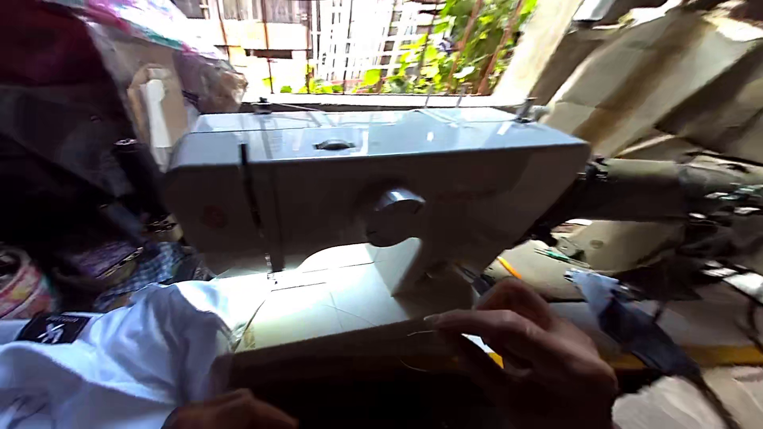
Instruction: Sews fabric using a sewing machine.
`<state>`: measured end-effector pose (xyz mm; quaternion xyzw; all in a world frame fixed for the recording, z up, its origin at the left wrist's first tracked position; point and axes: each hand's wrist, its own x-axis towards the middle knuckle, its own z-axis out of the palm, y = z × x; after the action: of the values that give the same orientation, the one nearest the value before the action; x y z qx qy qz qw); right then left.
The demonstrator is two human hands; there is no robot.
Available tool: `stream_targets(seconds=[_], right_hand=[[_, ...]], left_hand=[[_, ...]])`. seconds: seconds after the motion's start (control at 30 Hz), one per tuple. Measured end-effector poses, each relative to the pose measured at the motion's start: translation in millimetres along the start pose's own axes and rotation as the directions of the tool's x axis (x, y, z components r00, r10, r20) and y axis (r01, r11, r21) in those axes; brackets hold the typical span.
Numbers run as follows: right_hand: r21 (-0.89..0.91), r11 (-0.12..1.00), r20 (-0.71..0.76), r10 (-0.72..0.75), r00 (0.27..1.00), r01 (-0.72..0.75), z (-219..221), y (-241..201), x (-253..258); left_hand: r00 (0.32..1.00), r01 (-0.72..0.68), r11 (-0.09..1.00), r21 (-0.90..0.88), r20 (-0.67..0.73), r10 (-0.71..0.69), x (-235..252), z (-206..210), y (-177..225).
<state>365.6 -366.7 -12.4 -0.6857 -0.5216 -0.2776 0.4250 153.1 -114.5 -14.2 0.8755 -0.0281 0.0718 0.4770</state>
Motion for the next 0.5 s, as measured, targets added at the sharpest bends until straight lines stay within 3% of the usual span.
stream_targets(seconds=[0.17, 0.37, 0.5], right_hand=[[0.131, 0.991, -0.034, 0.014, 0.999, -0.010, 58.1, 1.6, 1.2], [0.229, 0.973, -0.057, 0.027, 0.998, -0.013, 99.8, -4.3, 7.7], [0.219, 0.976, -0.025, 0.019, 1.000, -0.013, 114.1, -10.7, 8.7]], left_hand=[[0.960, -0.104, 0.991, -0.086, -0.267, 0.078, 37.2, 14.1, 2.2], [0.916, 0.062, 0.997, -0.043, -0.393, -0.074, 66.2, 12.6, -0.2], [0.872, 0.010, 0.995, 0.096, -0.488, 0.038, 69.6, 12.2, -15.4]])
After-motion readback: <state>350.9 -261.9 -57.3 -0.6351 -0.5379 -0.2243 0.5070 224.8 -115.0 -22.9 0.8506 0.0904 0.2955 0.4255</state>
